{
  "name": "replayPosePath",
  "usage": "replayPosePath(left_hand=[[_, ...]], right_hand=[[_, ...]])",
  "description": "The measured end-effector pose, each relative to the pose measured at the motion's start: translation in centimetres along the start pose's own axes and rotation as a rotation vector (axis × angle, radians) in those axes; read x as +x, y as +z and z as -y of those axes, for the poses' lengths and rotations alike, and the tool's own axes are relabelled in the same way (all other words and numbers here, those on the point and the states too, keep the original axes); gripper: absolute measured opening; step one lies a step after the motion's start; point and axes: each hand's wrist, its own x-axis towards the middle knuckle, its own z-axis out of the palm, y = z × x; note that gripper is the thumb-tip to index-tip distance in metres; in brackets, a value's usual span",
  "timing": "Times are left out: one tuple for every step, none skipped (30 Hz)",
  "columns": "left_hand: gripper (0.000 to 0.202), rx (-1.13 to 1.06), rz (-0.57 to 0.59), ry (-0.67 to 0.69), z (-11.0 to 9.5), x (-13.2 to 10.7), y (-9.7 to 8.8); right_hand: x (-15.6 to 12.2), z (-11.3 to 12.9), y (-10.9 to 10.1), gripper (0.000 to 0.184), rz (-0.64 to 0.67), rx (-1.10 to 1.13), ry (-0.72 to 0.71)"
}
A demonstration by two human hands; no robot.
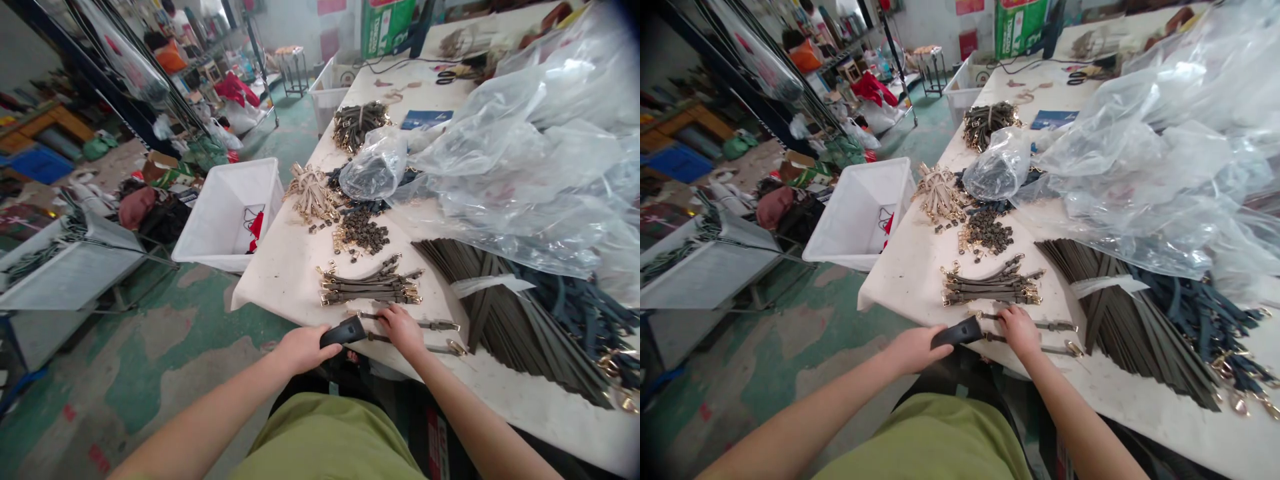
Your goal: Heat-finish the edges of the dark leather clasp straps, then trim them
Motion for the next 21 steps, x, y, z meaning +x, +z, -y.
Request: replayPosePath(left_hand=[[0.060,0.021,-0.002,0.011,-0.7,0.7,-0.3],[0.058,0.043,-0.002,0.015,-1.4,1.5,-0.6],[0.057,0.066,-0.002,0.019,-2.1,2.3,-0.8],[0.056,0.092,-0.001,0.022,-2.8,3.1,-1.0],[0.055,0.119,0.000,0.029,-3.5,4.0,-1.2],[0.054,0.149,0.003,0.035,-4.2,4.8,-1.3],[0.054,0.181,0.011,0.038,-4.8,5.6,-1.5],[0.055,0.213,0.020,0.039,-5.3,6.2,-1.6],[0.056,0.246,0.033,0.039,-5.8,6.7,-1.7],[0.057,0.278,0.049,0.035,-6.2,7.1,-1.9],[0.058,0.309,0.064,0.030,-6.4,7.4,-2.0],[0.059,0.339,0.078,0.026,-6.7,7.6,-2.2],[0.060,0.368,0.087,0.027,-6.9,7.7,-2.3],[0.060,0.395,0.095,0.029,-7.1,7.8,-2.4],[0.060,0.419,0.101,0.031,-7.4,7.9,-2.6],[0.061,0.441,0.105,0.035,-7.6,8.0,-2.7],[0.061,0.460,0.112,0.040,-7.9,8.1,-2.7],[0.060,0.477,0.121,0.040,-8.2,8.2,-2.8],[0.059,0.493,0.129,0.036,-8.4,8.2,-2.8],[0.058,0.506,0.132,0.031,-8.7,8.3,-2.9],[0.057,0.515,0.134,0.027,-8.8,8.2,-2.9]], right_hand=[[0.0,0.2,0.2,0.022,-0.006,0.018,0.029],[0.0,0.4,0.4,0.021,-0.015,0.040,0.054],[0.0,0.4,0.5,0.021,-0.023,0.065,0.074],[0.0,0.3,0.7,0.020,-0.030,0.090,0.086],[0.0,0.1,0.8,0.019,-0.034,0.114,0.096],[0.0,-0.2,0.8,0.019,-0.035,0.137,0.101],[0.0,-0.5,0.8,0.018,-0.032,0.161,0.104],[0.0,-0.8,0.8,0.018,-0.029,0.183,0.102],[0.0,-1.1,0.8,0.017,-0.027,0.205,0.097],[0.1,-1.4,0.7,0.017,-0.025,0.223,0.091],[0.1,-1.6,0.6,0.018,-0.024,0.239,0.087],[0.2,-1.8,0.5,0.018,-0.020,0.249,0.086],[0.2,-1.9,0.4,0.019,-0.016,0.256,0.087],[0.2,-1.9,0.3,0.020,-0.010,0.259,0.092],[0.1,-2.0,0.1,0.020,-0.003,0.261,0.101],[0.1,-2.0,0.0,0.020,0.003,0.262,0.111],[0.0,-2.0,-0.1,0.020,0.007,0.262,0.117],[0.0,-2.0,-0.3,0.020,0.008,0.262,0.121],[-0.1,-2.0,-0.4,0.020,0.006,0.262,0.122],[-0.2,-2.0,-0.5,0.019,0.002,0.261,0.123],[-0.2,-2.0,-0.6,0.020,-0.001,0.260,0.124]])
